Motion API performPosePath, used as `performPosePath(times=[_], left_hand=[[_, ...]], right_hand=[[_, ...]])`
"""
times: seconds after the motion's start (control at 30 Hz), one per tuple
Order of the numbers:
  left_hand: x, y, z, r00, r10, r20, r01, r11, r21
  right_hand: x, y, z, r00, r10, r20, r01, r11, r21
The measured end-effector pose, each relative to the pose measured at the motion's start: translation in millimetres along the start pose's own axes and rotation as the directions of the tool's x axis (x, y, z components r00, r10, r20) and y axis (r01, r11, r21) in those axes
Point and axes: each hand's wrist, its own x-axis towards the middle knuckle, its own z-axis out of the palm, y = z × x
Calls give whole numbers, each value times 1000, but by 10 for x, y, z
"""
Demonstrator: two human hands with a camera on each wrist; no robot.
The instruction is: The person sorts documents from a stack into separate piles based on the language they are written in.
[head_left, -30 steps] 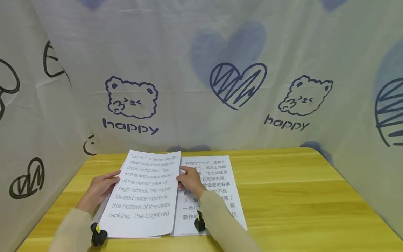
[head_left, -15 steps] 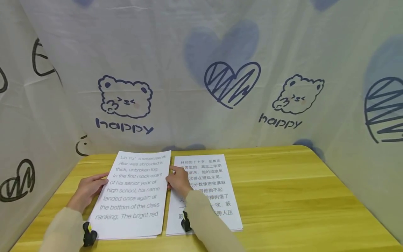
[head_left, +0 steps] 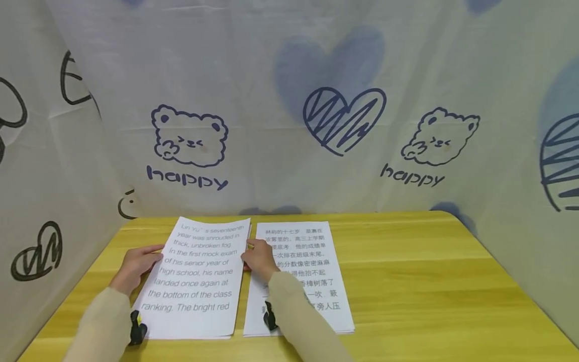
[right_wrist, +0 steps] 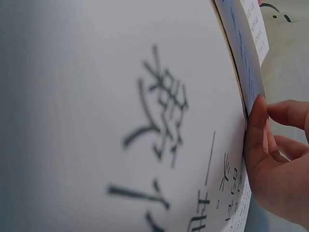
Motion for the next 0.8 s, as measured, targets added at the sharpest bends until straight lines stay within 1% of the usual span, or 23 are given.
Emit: performPosePath(times=[0.13,0.3,0.37,0.43,0.5,0.63,0.73,0.8], left_hand=[[-12,12,-4,1000,8,8,-8,1000,8],[-110,37,-53,997,3,83,-4,1000,12],[-145,52,-60,995,-4,101,2,1000,18],[-160,72,-52,995,-8,101,7,1000,14],[-157,92,-24,996,-27,89,27,1000,5],[-138,133,14,996,-29,85,31,999,-17],[-127,143,18,995,3,97,-3,1000,-6],[-123,146,1,994,10,106,-10,1000,-5]], right_hand=[[-11,-18,-15,1000,-8,2,8,1000,-13],[-28,-21,34,999,21,30,-20,999,-44],[-31,-19,60,998,37,44,-34,998,-53],[-36,-22,72,998,38,55,-35,998,-57],[-35,-26,70,997,42,62,-39,998,-58],[-20,-45,36,998,41,54,-38,997,-67],[-12,-51,4,999,39,36,-36,997,-66],[-6,-54,-16,999,32,33,-30,998,-55]])
